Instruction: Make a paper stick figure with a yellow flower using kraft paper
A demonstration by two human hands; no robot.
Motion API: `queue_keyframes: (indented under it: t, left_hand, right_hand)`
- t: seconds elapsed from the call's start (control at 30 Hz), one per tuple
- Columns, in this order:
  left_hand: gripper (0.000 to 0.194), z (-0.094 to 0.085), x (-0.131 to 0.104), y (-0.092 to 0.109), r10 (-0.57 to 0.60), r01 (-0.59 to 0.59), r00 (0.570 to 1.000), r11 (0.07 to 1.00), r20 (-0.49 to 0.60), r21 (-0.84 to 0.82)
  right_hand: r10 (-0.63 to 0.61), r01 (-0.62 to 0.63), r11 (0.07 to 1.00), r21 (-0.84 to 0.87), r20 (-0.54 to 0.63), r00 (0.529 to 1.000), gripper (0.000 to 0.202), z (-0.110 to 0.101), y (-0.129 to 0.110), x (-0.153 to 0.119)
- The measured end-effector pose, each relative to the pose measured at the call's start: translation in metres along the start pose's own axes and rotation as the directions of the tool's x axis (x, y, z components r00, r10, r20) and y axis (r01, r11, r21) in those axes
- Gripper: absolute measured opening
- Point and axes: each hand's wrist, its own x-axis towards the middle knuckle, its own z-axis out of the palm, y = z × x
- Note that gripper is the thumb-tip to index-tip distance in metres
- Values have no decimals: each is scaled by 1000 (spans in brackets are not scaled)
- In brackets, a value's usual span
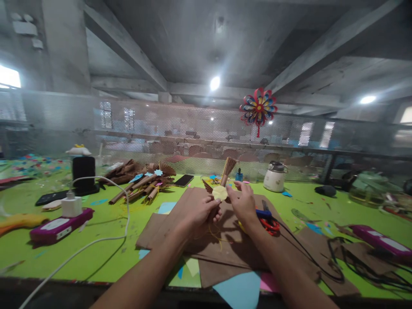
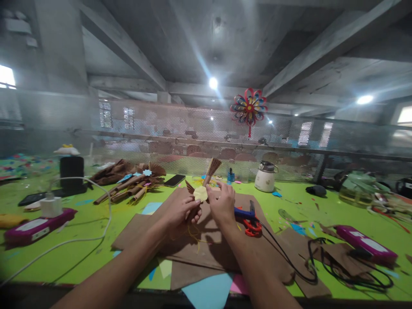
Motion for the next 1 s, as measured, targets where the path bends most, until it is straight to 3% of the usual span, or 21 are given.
queue_keyframes:
  t: [0.17,0.67,1.0]
  left_hand:
    - [14,-2,2,0,27,-28,999,999,-41,-24]
    - [17,15,-5,7,48,-48,999,999,-2,25]
    - [17,6,-3,6,23,-23,999,1000,28,-1]
  right_hand:
    - [3,-3,1000,-6,1,1000,45,1,-3,-3]
    - [18,-9,994,-105,83,996,40,8,-8,-13]
    - [78,-75,996,58,-57,995,30,2,-3,-3]
